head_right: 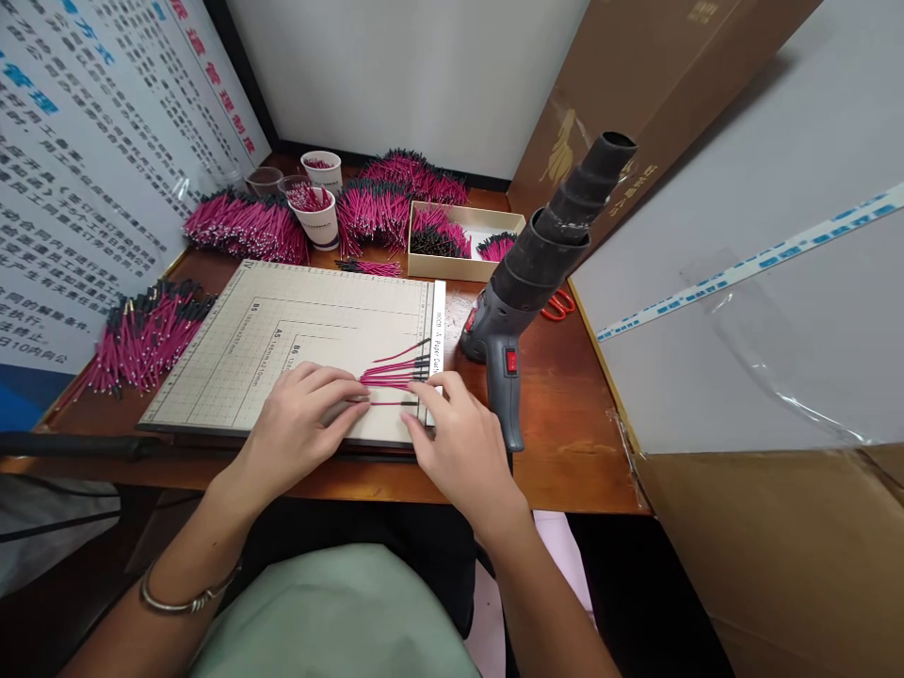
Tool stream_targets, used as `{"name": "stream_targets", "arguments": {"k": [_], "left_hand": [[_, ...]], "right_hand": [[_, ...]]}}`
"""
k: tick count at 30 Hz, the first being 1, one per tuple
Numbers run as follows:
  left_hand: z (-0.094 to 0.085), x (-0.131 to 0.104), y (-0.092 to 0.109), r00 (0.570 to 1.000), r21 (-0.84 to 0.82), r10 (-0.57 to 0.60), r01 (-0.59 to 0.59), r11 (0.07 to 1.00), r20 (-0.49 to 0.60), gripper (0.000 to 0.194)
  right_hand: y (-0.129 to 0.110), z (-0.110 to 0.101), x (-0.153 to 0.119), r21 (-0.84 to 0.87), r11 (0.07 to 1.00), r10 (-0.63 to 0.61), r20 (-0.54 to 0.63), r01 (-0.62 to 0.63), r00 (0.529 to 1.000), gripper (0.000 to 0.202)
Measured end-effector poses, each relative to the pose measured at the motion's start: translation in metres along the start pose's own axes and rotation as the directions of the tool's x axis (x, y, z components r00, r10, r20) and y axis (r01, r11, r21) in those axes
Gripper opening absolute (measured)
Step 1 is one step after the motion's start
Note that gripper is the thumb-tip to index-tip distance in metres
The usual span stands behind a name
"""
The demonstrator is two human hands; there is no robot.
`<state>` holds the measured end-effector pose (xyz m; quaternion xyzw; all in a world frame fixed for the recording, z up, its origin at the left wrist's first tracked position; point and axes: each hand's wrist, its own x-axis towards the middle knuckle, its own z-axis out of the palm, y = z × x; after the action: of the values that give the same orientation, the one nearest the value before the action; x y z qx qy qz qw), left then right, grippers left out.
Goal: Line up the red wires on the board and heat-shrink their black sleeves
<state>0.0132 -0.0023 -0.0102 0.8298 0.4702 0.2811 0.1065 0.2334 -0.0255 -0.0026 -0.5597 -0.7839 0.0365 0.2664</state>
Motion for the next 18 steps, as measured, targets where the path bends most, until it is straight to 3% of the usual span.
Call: {"name": "stream_targets", "arguments": {"k": [3,6,11,14,18], "left_hand": [[0.002,0.007,0.0,1.0,0.036,0.017,-0.016,0.999,-0.017,0.017],[0.004,0.013,0.001,0.999,0.09,0.017,-0.013,0.996,-0.044,0.017],[0.008,0.01,0.008,0.993,0.151,0.098,-0.087,0.985,-0.065,0.022],[0.015,0.0,0.018,0.98,0.208,0.197,-0.191,0.959,-0.007,0.042],[0.022,-0.005,0.027,0.972,0.232,0.229,-0.236,0.944,0.057,0.054]], "right_hand": [[0.0,0.008,-0.014,0.004,0.997,0.073,-0.163,-0.073,0.984,0.028],[-0.002,0.019,-0.028,0.015,0.995,0.103,-0.251,-0.102,0.963,0.034],[-0.002,0.036,-0.039,0.059,0.997,0.07,-0.291,-0.055,0.954,0.035],[0.001,0.041,-0.04,0.086,0.996,0.053,-0.314,-0.027,0.948,0.035],[0.003,0.043,-0.04,0.097,0.995,0.038,-0.316,-0.008,0.948,0.031]]}}
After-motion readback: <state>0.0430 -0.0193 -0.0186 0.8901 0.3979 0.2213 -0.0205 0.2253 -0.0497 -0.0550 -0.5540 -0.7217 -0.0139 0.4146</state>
